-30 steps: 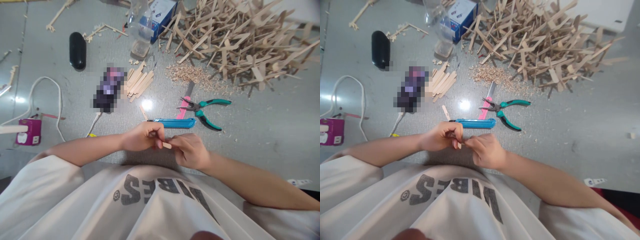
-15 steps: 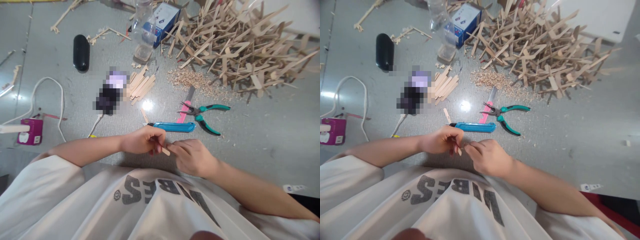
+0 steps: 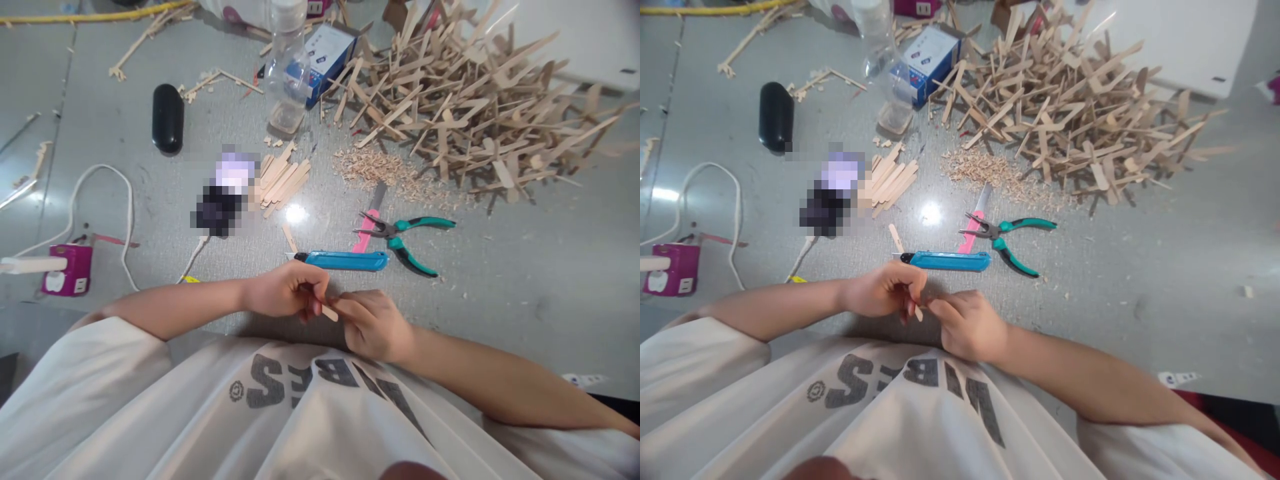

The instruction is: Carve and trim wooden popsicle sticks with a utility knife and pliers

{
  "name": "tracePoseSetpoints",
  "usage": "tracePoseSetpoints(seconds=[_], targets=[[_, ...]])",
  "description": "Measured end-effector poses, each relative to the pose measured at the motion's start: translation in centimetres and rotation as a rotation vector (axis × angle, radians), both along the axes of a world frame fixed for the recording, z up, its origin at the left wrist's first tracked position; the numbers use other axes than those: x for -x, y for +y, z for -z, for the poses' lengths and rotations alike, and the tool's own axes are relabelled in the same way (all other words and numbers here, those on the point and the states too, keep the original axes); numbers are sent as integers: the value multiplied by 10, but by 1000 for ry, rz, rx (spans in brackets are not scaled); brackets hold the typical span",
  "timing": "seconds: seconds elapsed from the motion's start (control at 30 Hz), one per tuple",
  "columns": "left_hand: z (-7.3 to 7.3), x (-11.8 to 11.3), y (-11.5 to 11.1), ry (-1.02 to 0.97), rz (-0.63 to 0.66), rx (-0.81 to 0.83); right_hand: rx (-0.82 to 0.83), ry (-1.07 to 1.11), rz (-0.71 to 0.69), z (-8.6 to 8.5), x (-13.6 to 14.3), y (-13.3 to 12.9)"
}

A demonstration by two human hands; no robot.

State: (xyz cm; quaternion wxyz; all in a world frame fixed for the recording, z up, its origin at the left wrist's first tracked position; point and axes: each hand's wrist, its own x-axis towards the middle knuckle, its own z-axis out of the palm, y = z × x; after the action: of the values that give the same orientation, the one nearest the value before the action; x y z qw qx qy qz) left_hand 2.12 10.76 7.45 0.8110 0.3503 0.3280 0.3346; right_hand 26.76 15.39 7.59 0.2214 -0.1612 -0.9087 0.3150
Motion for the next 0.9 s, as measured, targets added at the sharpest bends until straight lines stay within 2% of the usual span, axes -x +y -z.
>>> tracePoseSetpoints(seconds=[0.1, 0.2, 0.3, 0.37, 0.5, 0.57, 0.63, 0.67, 0.7, 0.77, 0.9], targets=[[5, 1, 0, 22, -3, -7, -74, 57, -26, -7, 5, 6], [6, 1, 3, 14, -19, -28, -58, 64, -39, -8, 8, 10], [0, 4, 10, 64, -92, -250, -9, 129, -29, -5, 9, 12], [-8, 8, 14, 239, -176, -422, 25, 176, -1, -3, 10, 13], [-24, 24, 8, 655, -277, -573, 63, 206, 34, -1, 12, 17], [-28, 35, -5, 831, -320, -769, 87, 213, 37, 0, 12, 19], [-28, 46, -24, 1171, -403, -1001, 101, 224, 17, 1, 11, 22], [-26, 52, -35, 1363, -457, -1057, 101, 229, -1, 2, 11, 22], [-24, 57, -47, 1540, -511, -1046, 102, 235, -23, 4, 10, 23], [-17, 66, -69, 1789, -579, -916, 107, 240, -65, 7, 11, 25], [-7, 79, -101, 1966, -518, -557, 97, 267, -89, 12, 12, 26]])
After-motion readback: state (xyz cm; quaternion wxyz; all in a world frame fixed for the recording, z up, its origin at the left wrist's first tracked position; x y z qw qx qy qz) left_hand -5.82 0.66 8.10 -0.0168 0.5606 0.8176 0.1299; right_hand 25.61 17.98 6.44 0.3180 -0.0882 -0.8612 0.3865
